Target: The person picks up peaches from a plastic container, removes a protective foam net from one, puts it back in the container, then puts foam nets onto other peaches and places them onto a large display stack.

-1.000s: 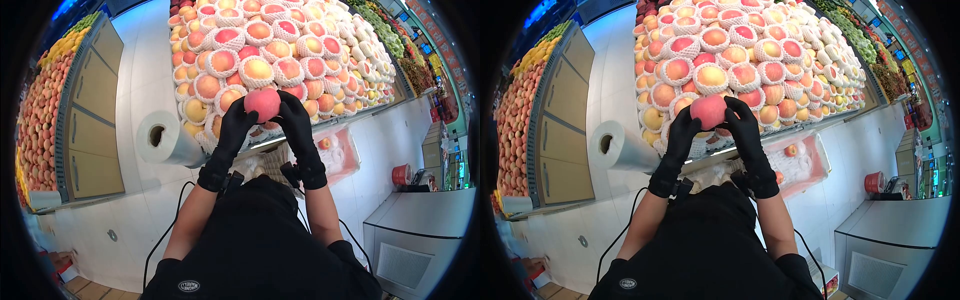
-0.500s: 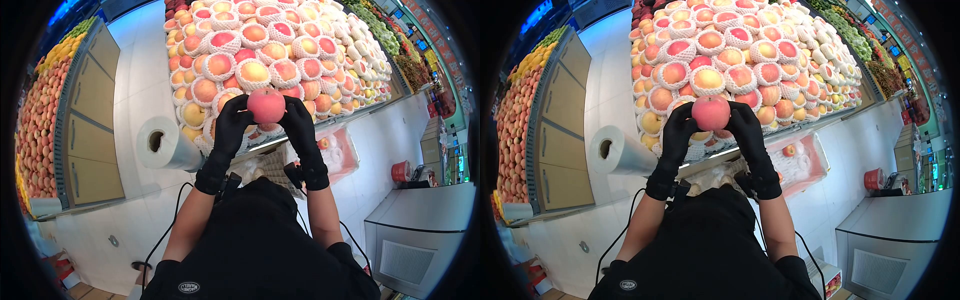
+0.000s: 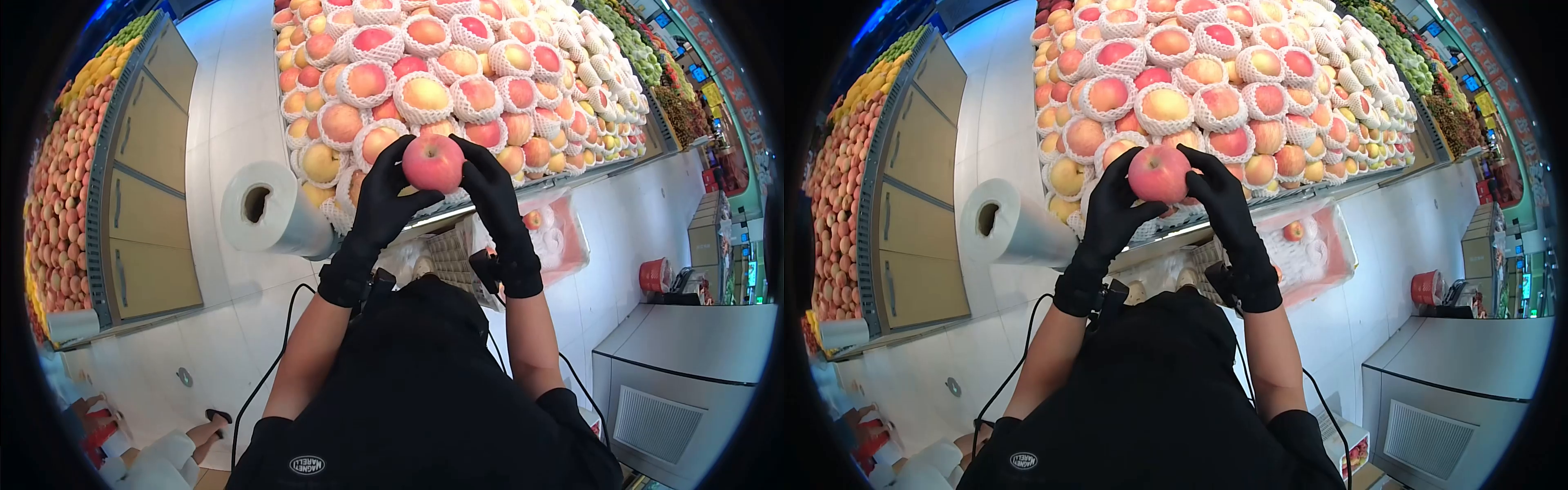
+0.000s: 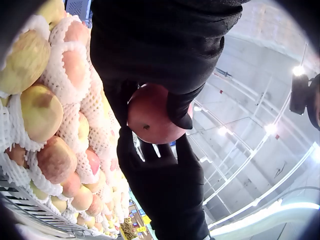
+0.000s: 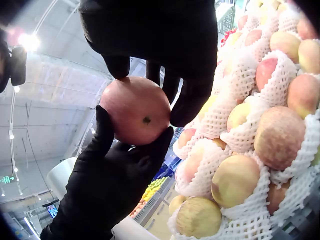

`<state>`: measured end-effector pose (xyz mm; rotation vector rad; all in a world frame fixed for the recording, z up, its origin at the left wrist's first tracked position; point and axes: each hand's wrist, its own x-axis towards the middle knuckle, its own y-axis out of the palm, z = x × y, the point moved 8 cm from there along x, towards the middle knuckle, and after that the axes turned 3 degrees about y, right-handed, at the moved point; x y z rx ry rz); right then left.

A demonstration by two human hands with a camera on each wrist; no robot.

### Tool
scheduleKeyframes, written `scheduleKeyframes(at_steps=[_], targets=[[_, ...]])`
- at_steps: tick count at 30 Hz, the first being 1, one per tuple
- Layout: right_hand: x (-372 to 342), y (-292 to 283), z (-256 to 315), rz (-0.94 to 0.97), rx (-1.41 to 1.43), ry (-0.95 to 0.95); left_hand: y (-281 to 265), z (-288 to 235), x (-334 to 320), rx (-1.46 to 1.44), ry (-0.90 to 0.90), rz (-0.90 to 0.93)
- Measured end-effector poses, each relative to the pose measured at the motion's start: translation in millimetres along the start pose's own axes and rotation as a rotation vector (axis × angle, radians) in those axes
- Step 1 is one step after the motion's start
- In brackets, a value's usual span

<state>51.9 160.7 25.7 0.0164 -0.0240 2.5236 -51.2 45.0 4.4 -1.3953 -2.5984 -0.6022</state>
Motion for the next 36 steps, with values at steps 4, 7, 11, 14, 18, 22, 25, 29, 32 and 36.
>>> scheduleKeyframes(at_steps=[4, 7, 11, 14, 18, 22, 25, 29, 32, 36], targets=[[-0.7, 3.2, 4.0, 0.014, -0.014, -0.034, 1.5, -4.3, -2.2, 0.153, 0.094, 0.014], [0.1, 4.5, 4.1, 0.032, -0.053, -0.060, 3.0, -9.5, -5.3, 0.194, 0.139, 0.014], [0.2, 4.6, 1.3, 0.056, -0.012, -0.044, 2.8, -10.9, -5.6, 0.216, 0.159, 0.021], [-1.0, 6.7, 0.5, 0.080, 0.022, -0.043, 3.7, -14.4, -7.6, 0.246, 0.184, -0.006], [0.9, 8.7, -3.9, 0.127, 0.033, -0.046, 3.1, -18.8, -8.6, 0.339, 0.252, -0.009], [3.2, 12.4, -4.2, 0.134, 0.046, -0.019, -0.2, -14.1, -8.3, 0.365, 0.236, -0.016], [4.4, 14.8, -2.7, 0.124, 0.030, 0.011, -2.5, -13.1, -8.6, 0.379, 0.206, -0.035], [6.0, 17.2, -10.6, 0.114, 0.085, 0.056, -10.7, 3.5, -7.9, 0.273, 0.034, -0.065], [5.9, 17.9, -14.4, 0.111, 0.090, 0.095, -16.4, 8.2, -5.3, 0.153, -0.034, -0.069], [8.9, 16.4, -16.6, 0.108, -0.022, 0.119, -26.4, 19.4, -3.0, -0.002, -0.122, -0.148]])
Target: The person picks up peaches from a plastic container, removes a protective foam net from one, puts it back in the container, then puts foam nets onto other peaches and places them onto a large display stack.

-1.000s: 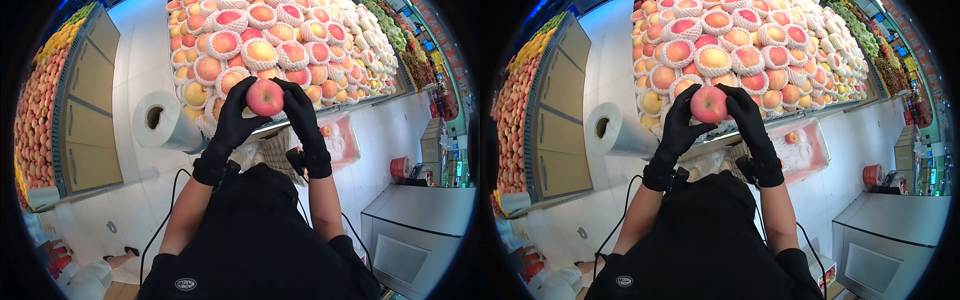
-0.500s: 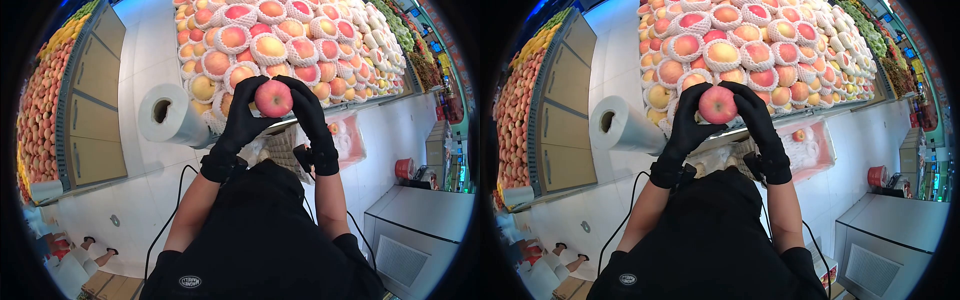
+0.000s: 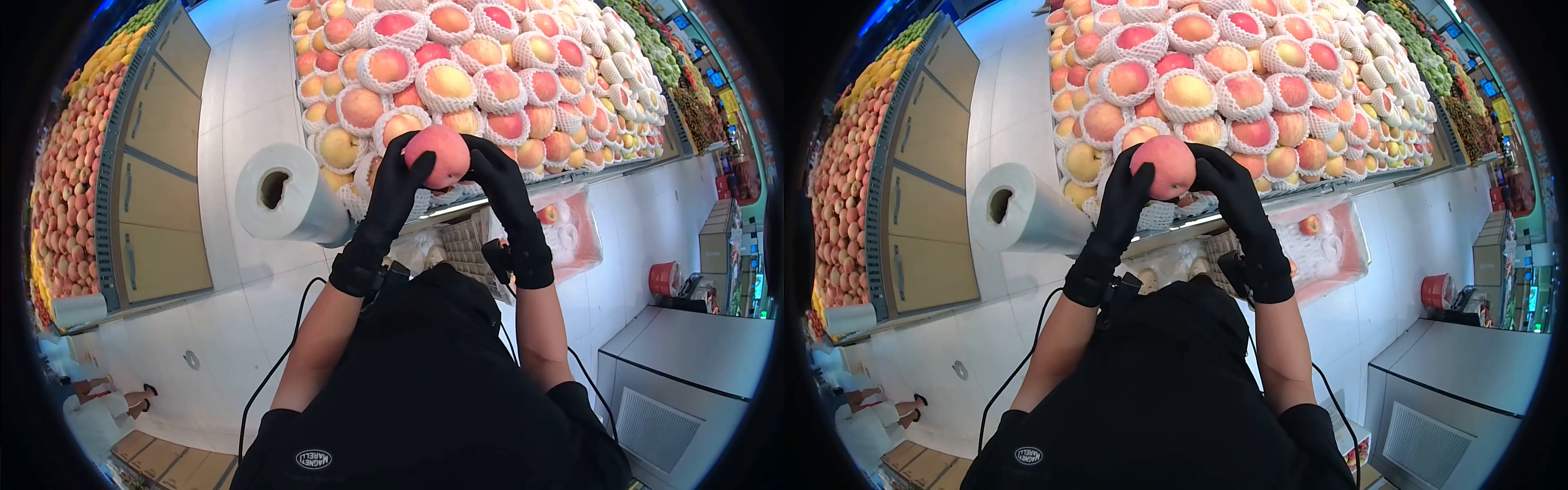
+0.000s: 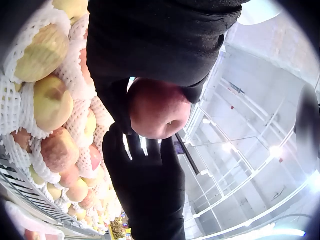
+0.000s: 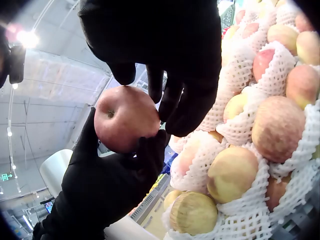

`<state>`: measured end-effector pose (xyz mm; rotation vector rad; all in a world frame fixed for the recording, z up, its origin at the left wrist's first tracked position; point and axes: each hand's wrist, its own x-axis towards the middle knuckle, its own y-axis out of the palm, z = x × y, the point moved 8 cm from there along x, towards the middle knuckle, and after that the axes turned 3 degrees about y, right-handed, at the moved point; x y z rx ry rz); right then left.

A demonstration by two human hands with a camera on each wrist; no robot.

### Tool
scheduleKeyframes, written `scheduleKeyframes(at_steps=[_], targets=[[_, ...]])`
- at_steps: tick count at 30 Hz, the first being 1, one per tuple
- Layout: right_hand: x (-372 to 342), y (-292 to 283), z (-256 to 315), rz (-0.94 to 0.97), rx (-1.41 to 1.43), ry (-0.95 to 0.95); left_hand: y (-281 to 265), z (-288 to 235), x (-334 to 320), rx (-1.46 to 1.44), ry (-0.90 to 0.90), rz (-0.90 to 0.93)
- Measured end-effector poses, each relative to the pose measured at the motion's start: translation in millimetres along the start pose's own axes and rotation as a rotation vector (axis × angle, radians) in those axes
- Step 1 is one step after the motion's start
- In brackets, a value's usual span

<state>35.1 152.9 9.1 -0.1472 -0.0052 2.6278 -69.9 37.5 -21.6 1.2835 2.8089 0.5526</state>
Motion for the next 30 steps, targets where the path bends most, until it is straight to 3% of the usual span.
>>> scheduleKeyframes(at_steps=[3, 6, 12, 18, 21, 30], targets=[[0.2, 4.8, 1.6, -0.002, 0.005, 0.026, 3.6, 12.2, 0.5, -0.341, -0.163, -0.008], [4.1, 4.6, -3.8, -0.020, 0.031, 0.010, 4.5, 27.9, 1.7, -0.490, -0.319, -0.009], [3.3, 7.2, 0.5, -0.038, 0.035, -0.028, 6.1, 30.1, 0.9, -0.399, -0.376, 0.083], [-2.2, 7.7, 10.2, -0.031, -0.086, -0.056, 9.8, 23.7, 4.0, -0.458, -0.283, 0.003], [-2.9, 6.3, 8.5, -0.055, -0.084, -0.051, 9.1, 23.3, 3.4, -0.468, -0.259, 0.048], [-7.5, 5.4, 12.3, -0.078, -0.073, -0.088, 4.8, 7.1, -2.0, -0.242, -0.115, 0.028]])
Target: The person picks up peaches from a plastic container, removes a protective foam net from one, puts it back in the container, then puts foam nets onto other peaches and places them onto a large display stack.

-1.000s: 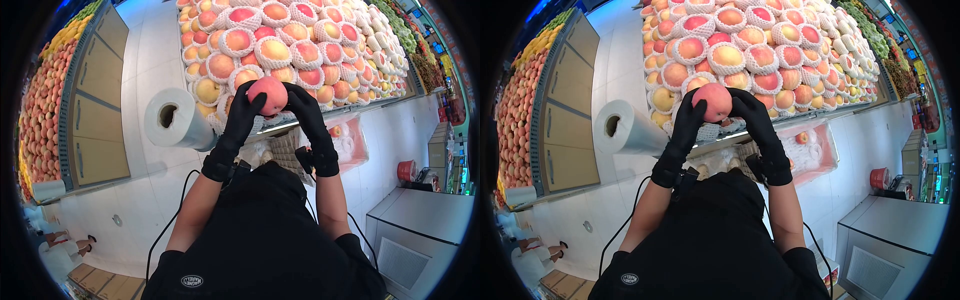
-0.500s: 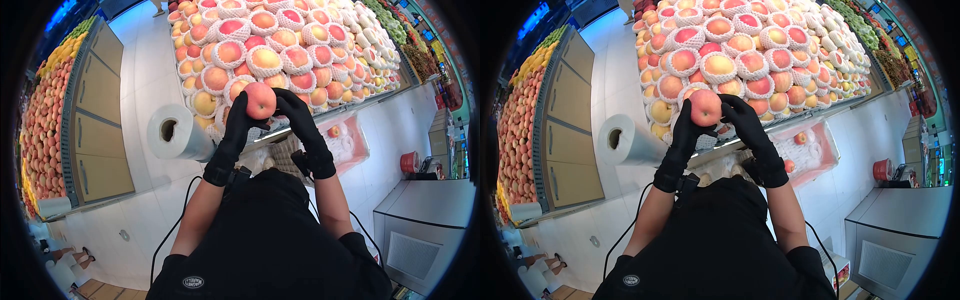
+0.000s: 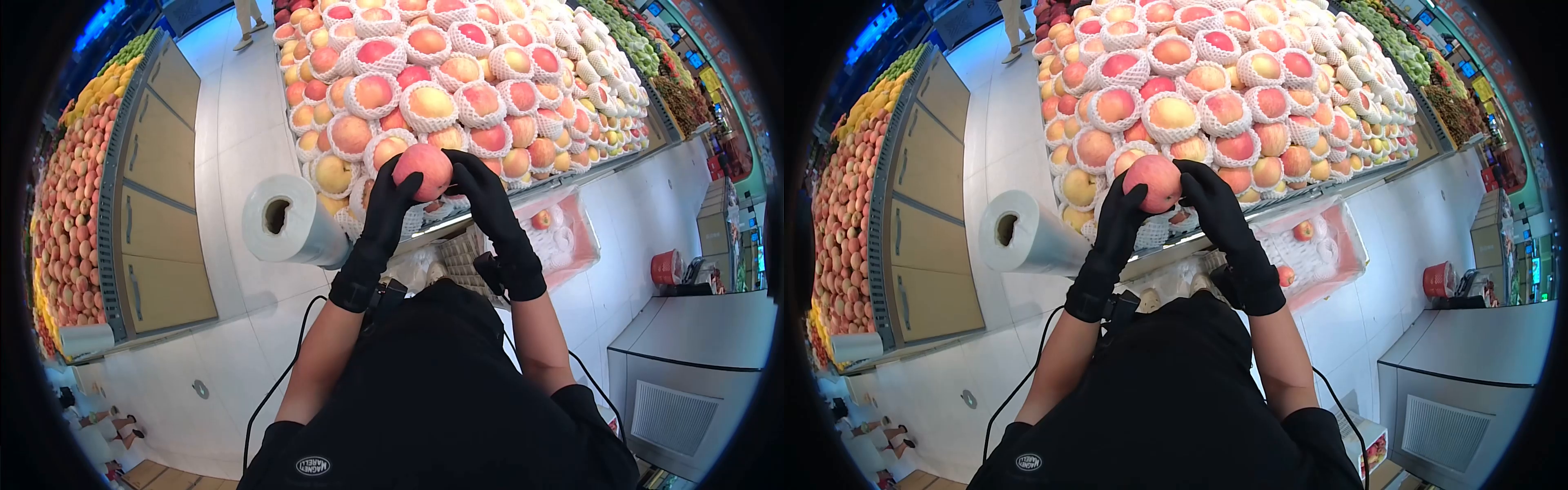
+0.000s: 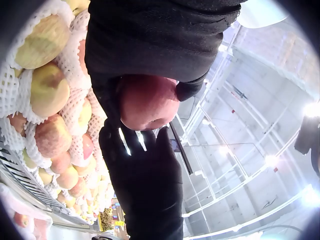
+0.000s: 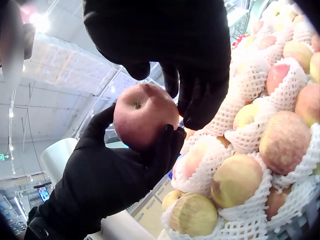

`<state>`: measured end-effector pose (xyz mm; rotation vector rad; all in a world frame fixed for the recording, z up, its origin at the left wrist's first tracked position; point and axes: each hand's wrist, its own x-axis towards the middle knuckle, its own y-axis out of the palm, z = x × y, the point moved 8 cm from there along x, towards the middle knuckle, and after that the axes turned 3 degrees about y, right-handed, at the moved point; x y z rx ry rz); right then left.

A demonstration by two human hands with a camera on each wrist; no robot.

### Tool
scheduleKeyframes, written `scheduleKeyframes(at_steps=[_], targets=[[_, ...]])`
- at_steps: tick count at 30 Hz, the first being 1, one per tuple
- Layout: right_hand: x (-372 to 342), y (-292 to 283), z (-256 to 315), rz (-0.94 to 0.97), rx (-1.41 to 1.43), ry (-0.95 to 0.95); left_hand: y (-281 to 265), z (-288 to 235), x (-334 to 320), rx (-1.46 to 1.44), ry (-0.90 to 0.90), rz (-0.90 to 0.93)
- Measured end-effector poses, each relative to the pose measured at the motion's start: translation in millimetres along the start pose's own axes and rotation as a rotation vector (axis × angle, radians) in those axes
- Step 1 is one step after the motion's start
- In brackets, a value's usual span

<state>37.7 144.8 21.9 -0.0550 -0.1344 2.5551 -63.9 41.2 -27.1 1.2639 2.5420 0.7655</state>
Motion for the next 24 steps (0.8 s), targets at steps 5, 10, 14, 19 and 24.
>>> scheduleKeyframes(at_steps=[5, 10, 14, 19, 24], targets=[[-3.6, 2.7, 0.5, 0.017, 0.044, -0.006, 3.6, -11.7, -2.7, 0.237, 0.131, 0.019], [-4.4, 1.1, 3.8, 0.001, -0.017, -0.027, 11.6, -22.7, -6.4, 0.380, 0.185, 0.034], [-6.5, -3.3, 1.2, -0.026, -0.046, -0.040, 20.6, -30.0, -9.6, 0.459, 0.244, 0.080], [-10.7, -10.1, 2.2, -0.035, -0.032, -0.018, 29.3, -28.8, -13.7, 0.560, 0.326, 0.112], [-13.2, -22.1, 2.0, -0.061, -0.022, -0.045, 42.3, -27.3, -12.2, 0.530, 0.355, 0.105]])
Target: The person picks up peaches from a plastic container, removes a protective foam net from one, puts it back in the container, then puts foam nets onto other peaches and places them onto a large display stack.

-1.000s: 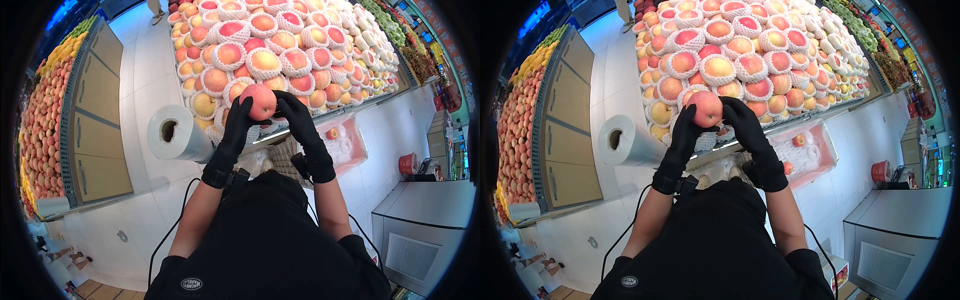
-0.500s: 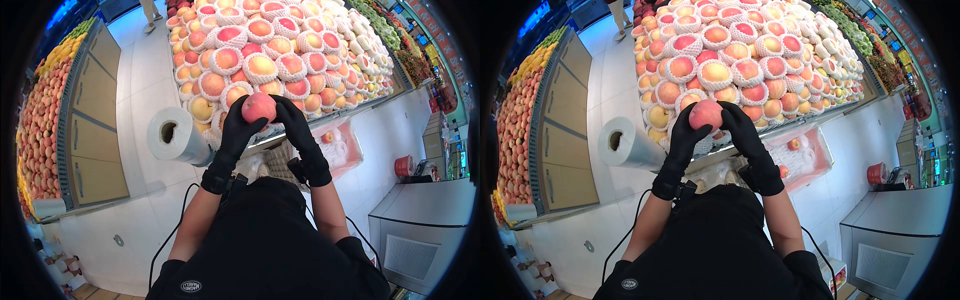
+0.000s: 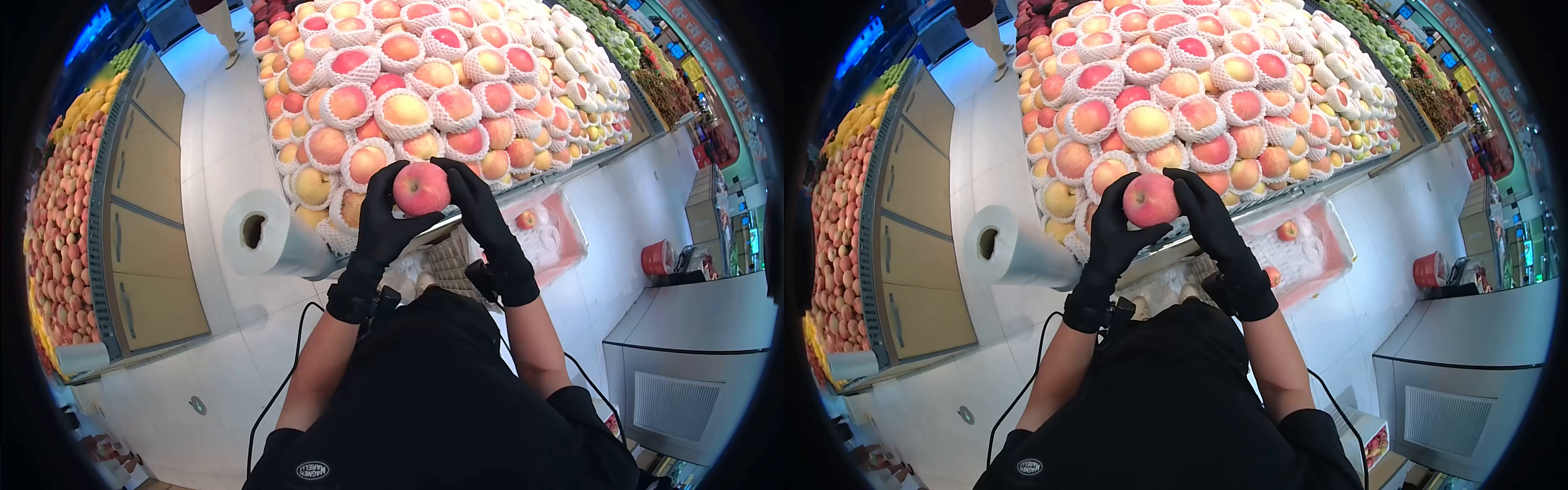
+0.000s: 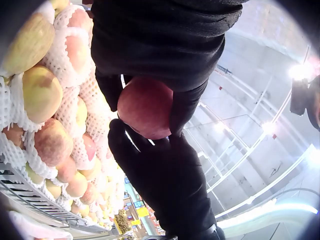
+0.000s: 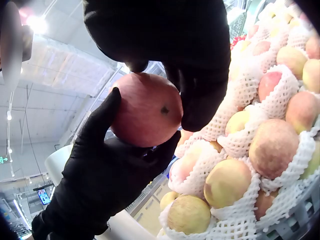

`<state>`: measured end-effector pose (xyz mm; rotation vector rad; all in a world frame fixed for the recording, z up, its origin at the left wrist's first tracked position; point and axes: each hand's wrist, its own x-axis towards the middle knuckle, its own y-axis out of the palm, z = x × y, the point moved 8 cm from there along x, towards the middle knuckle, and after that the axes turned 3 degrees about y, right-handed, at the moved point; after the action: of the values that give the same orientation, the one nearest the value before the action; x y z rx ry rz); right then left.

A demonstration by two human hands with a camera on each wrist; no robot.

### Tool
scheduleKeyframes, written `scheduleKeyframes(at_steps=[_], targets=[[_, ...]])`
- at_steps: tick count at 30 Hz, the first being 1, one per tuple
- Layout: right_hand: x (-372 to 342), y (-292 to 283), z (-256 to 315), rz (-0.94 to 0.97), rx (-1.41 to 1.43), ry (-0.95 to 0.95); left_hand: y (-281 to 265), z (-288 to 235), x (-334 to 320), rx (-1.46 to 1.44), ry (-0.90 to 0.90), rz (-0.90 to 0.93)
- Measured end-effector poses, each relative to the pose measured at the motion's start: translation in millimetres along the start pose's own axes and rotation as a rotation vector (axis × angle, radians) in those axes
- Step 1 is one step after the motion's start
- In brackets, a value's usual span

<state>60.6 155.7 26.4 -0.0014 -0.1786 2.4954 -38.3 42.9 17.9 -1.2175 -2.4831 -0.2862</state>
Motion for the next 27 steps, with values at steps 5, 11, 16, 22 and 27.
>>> scheduleKeyframes(at_steps=[5, 11, 16, 22, 27], targets=[[-3.7, -20.3, -4.9, -0.014, 0.042, 0.003, 23.4, 1.9, 5.3, -0.010, -0.032, 0.023], [-6.3, -62.2, -15.6, -0.062, 0.077, 0.012, 68.9, 8.9, 14.3, 0.029, 0.002, 0.073], [-7.1, -97.5, -27.0, -0.088, 0.111, 0.055, 107.8, 18.5, 22.0, 0.041, -0.025, 0.143], [-15.7, -136.5, -54.8, -0.083, 0.264, 0.149, 149.4, 41.5, 21.4, 0.058, -0.108, 0.232], [-23.4, -163.7, -77.3, -0.081, 0.196, 0.123, 180.3, 53.5, 21.0, 0.094, -0.154, 0.303]])
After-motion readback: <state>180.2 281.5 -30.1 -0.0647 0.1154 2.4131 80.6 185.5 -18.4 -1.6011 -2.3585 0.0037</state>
